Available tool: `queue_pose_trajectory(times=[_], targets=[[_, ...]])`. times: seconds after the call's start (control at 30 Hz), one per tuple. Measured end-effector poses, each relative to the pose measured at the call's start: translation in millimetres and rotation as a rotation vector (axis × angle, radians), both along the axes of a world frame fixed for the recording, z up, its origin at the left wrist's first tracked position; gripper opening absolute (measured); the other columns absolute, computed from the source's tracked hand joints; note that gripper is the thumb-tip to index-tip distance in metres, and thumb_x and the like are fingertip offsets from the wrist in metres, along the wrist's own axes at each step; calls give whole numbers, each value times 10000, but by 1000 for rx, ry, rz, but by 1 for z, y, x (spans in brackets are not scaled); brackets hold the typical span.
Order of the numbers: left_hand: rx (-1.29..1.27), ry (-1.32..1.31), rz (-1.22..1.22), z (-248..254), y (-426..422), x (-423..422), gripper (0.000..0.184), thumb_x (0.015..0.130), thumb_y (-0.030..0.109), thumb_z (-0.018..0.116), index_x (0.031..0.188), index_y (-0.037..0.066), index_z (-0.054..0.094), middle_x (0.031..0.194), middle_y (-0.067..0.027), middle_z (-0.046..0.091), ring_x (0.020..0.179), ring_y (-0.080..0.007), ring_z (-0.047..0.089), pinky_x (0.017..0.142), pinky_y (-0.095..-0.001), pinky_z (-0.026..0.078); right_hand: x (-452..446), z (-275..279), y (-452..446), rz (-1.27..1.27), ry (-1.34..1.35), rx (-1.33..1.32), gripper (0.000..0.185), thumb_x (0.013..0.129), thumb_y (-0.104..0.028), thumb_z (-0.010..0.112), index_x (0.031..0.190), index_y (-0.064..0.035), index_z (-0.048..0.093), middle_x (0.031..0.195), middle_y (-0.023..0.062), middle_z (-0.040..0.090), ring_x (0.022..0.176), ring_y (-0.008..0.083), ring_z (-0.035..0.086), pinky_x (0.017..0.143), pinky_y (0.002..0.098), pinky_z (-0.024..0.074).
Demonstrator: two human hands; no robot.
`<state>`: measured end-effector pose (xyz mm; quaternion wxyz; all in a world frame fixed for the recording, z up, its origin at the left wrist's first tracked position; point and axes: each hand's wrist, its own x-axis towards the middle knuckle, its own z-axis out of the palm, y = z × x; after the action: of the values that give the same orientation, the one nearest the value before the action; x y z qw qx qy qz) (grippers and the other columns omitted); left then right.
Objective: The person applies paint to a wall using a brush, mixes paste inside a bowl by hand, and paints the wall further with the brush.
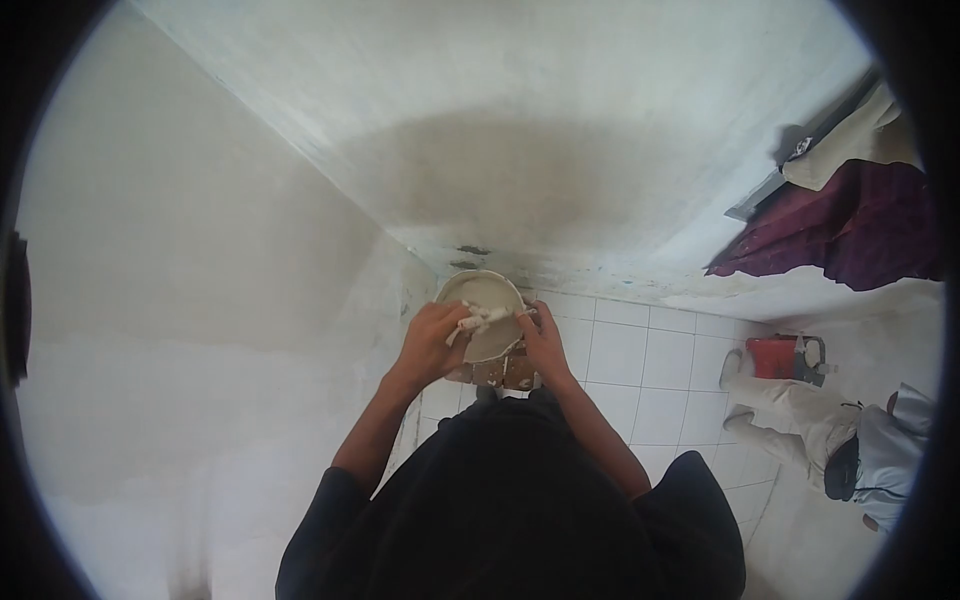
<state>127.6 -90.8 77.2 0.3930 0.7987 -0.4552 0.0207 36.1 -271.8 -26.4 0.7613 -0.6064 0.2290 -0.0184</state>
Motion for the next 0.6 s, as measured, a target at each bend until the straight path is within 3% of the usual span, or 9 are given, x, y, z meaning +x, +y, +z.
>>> queue_pose_trajectory(times=[0.1,0.3,0.37,0.6], targets=[[5,-129,62,5,-7,14,284,699,27,685,970,78,616,940,-91,647,822,-309,624,746,-400,454,-2,26,1,-27,75,131,432,988,-281,533,1339,-47,438,1040,125,595,958,175,593,756,310,534],[196,-83,59,8,2,-1,263,724,17,673,975,75,622,973,-94,659,869,-296,632,798,-390,445,-2,-5,-12,-22,34,-4,433,991,-284,531,1347,-51,450,1013,112,590,929,158,583,772,298,505],[125,7,-16,3,-5,-9,261,721,17,673,970,78,621,959,-96,655,871,-293,633,789,-393,444,-2,18,-9,-30,69,69,430,991,-287,531,1344,-51,459,1012,110,588,928,154,578,780,297,500],[97,-227,87,3,-15,15,290,713,45,681,992,90,615,969,-81,662,887,-269,637,787,-390,431,-6,1,-16,-34,44,90,430,990,-295,535,1337,-47,476,1034,105,584,933,155,582,773,291,508]])
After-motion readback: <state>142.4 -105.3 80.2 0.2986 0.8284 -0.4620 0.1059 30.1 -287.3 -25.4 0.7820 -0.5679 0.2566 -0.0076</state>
